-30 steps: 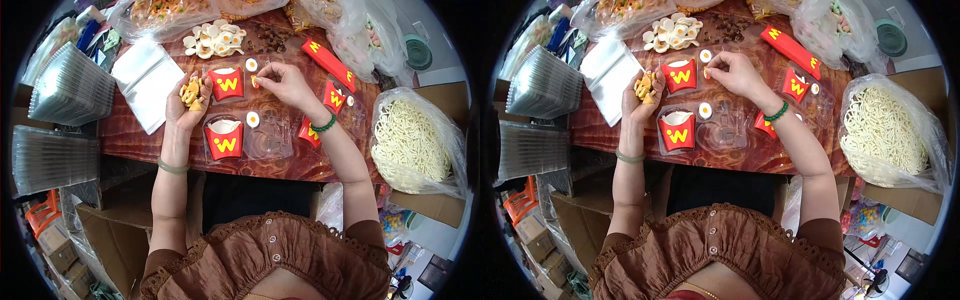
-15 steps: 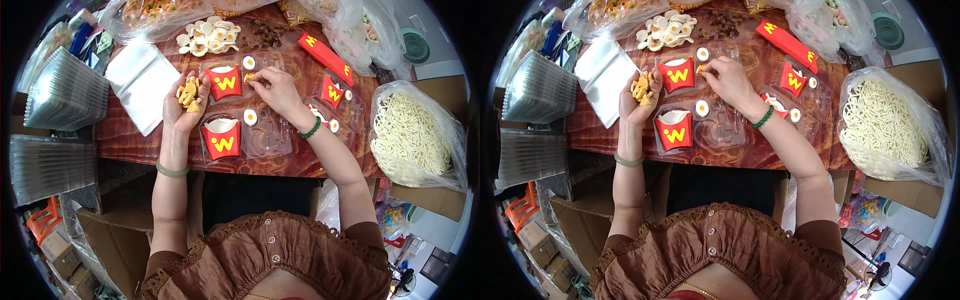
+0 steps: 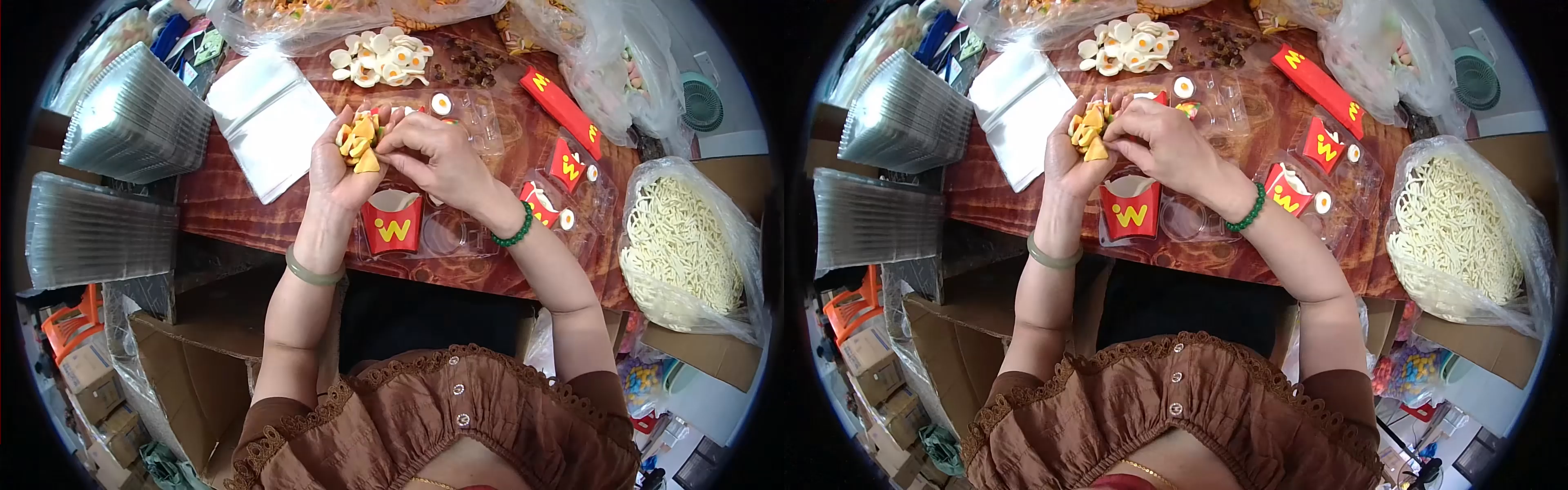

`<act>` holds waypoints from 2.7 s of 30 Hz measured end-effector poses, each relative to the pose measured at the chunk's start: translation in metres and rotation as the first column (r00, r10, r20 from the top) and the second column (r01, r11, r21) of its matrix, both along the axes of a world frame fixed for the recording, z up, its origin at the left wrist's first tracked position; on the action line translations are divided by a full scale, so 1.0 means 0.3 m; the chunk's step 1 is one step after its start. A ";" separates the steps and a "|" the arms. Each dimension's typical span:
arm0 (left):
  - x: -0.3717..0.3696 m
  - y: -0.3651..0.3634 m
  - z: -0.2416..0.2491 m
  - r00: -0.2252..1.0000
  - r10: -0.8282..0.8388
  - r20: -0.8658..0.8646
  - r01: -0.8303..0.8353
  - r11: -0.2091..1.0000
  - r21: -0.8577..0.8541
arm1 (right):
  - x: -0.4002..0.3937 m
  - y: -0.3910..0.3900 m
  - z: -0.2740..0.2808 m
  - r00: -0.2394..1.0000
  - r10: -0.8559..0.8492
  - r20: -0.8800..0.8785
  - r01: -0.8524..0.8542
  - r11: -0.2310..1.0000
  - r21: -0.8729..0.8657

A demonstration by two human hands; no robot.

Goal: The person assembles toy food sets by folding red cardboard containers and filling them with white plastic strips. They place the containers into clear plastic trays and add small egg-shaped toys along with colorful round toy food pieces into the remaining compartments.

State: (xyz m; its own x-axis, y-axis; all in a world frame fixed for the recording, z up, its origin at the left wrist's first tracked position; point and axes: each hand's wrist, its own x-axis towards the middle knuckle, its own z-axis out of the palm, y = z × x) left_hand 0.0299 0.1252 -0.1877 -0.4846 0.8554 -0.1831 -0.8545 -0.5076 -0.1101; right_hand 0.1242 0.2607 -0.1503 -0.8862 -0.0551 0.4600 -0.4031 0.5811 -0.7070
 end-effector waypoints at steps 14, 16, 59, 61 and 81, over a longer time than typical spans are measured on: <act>-0.054 -0.052 -0.066 0.984 0.084 0.154 -0.078 0.996 -0.048 | 0.130 0.188 -0.039 0.900 -0.258 0.351 0.311 0.945 -0.102; -0.072 -0.054 -0.080 0.987 0.077 0.142 -0.071 0.996 -0.045 | 0.134 0.214 -0.043 0.917 -0.281 0.282 0.289 0.957 0.015; 0.011 0.003 -0.023 0.992 0.044 0.114 -0.039 0.998 -0.048 | 0.143 0.089 0.033 0.875 -0.324 0.359 0.418 0.881 -0.222; -0.012 0.001 -0.034 0.991 0.097 0.095 -0.086 0.989 -0.117 | 0.148 0.172 -0.003 0.848 -0.495 0.191 0.471 0.868 0.160; 0.003 0.025 -0.001 0.992 0.120 -0.034 -0.125 0.956 -0.265 | 0.140 0.188 -0.078 0.950 -0.274 0.150 0.260 0.960 0.103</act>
